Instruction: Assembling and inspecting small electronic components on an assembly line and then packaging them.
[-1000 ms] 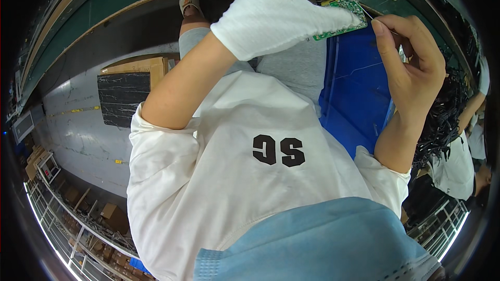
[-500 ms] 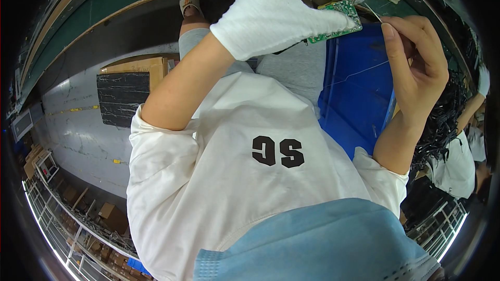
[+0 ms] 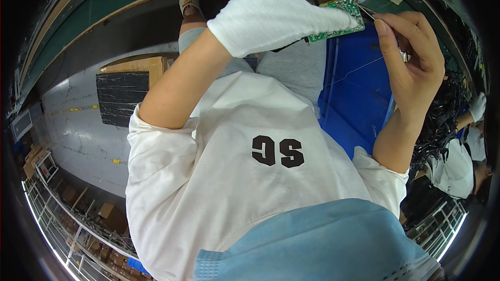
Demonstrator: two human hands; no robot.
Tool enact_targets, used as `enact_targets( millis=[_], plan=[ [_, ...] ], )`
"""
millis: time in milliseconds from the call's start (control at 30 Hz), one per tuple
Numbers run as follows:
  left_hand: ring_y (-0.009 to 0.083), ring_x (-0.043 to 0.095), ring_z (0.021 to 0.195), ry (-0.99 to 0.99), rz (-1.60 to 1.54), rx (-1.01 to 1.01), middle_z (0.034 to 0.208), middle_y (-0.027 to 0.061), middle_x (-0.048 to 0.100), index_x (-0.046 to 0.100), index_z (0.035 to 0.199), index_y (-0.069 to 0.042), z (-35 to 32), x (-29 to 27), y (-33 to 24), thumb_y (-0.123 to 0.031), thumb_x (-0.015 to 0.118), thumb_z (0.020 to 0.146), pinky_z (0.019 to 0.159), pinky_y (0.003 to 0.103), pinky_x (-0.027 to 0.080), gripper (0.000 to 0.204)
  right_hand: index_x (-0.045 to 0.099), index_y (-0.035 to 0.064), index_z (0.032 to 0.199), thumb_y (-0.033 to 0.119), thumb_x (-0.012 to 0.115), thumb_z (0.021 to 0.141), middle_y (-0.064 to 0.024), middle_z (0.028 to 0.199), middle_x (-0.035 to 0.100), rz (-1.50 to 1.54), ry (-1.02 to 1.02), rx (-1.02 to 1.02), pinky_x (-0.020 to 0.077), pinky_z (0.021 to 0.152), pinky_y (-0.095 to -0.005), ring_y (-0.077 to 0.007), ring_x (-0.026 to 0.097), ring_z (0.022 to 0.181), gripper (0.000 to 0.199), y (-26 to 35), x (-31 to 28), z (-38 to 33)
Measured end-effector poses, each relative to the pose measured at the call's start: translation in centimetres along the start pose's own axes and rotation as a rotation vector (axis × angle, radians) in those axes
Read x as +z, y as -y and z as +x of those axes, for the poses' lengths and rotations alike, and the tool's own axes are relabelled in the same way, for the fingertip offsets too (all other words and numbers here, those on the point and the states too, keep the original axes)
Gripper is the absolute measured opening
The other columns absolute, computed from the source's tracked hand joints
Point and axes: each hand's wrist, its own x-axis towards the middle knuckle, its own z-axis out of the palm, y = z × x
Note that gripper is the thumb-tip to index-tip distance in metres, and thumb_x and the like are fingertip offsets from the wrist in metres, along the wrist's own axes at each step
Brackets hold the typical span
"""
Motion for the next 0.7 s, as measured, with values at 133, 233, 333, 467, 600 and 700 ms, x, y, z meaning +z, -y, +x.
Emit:
enact_targets(
  millis=[133, 233, 333, 467, 600, 700],
  plan=[
    [0.0129, 0.062, 0.083, -0.009, -0.009, 0.031, 0.099, 0.0126, 0.072, 0.065, 0.117, 0.007, 0.1, 0.0, 0.4, -0.021, 0.074, 0.082, 0.076, 0.022, 0.051, 0.045, 0.073, 0.0002, 0.095, 0.000, 0.071, 0.083, -0.0021, 0.085, 0.059, -0.002, 0.002, -0.019, 0.0302, 0.059, -0.0185, -0.0081, 0.042, 0.068, 0.012, 0.1, 0.0, 0.1],
    [0.0132, 0.062, 0.083, 0.022, -0.009, 0.030, 0.099, 0.0127, 0.072, 0.065, 0.117, 0.007, 0.1, -0.3, -0.2, -0.020, 0.074, 0.082, 0.077, 0.022, 0.051, 0.044, 0.073, 0.0002, 0.095, 0.000, 0.071, 0.083, -0.0019, 0.084, 0.058, -0.011, 0.002, -0.015, 0.0300, 0.059, -0.0186, -0.0081, 0.042, 0.068, 0.012, 0.3, 0.0, 0.1],
    [0.0136, 0.062, 0.084, 0.036, -0.018, 0.034, 0.100, 0.0129, 0.072, 0.065, 0.117, 0.007, 0.0, -0.2, -0.1, -0.020, 0.073, 0.082, 0.078, 0.023, 0.051, 0.044, 0.073, 0.0006, 0.093, 0.001, 0.072, 0.082, -0.0012, 0.083, 0.059, -0.016, -0.007, -0.011, 0.0299, 0.058, -0.0187, -0.0078, 0.042, 0.067, 0.011, 0.4, 0.0, 0.0],
    [0.0145, 0.063, 0.086, 0.047, -0.046, 0.046, 0.101, 0.0134, 0.072, 0.065, 0.117, 0.006, 0.2, 0.0, 0.6, -0.020, 0.073, 0.083, 0.079, 0.024, 0.051, 0.044, 0.074, 0.0019, 0.088, 0.002, 0.074, 0.078, 0.0006, 0.080, 0.060, -0.020, -0.031, -0.002, 0.0299, 0.055, -0.0187, -0.0068, 0.044, 0.064, 0.010, 0.4, 0.1, -0.1],
    [0.0160, 0.063, 0.088, 0.043, -0.034, 0.057, 0.104, 0.0142, 0.072, 0.065, 0.118, 0.006, 0.3, 0.0, 1.1, -0.021, 0.071, 0.084, 0.081, 0.025, 0.051, 0.044, 0.074, 0.0022, 0.088, 0.002, 0.075, 0.078, 0.0007, 0.079, 0.059, -0.012, -0.046, 0.029, 0.0297, 0.054, -0.0187, -0.0068, 0.044, 0.064, 0.010, 0.8, 0.0, -0.1],
    [0.0165, 0.063, 0.089, 0.065, -0.031, 0.056, 0.105, 0.0144, 0.072, 0.064, 0.118, 0.006, 0.3, -0.2, 0.7, -0.021, 0.070, 0.084, 0.082, 0.026, 0.051, 0.044, 0.074, 0.0020, 0.088, 0.002, 0.074, 0.079, 0.0006, 0.079, 0.059, -0.015, -0.037, 0.031, 0.0298, 0.055, -0.0186, -0.0068, 0.044, 0.064, 0.010, 0.8, 0.1, 0.1]
  ],
)
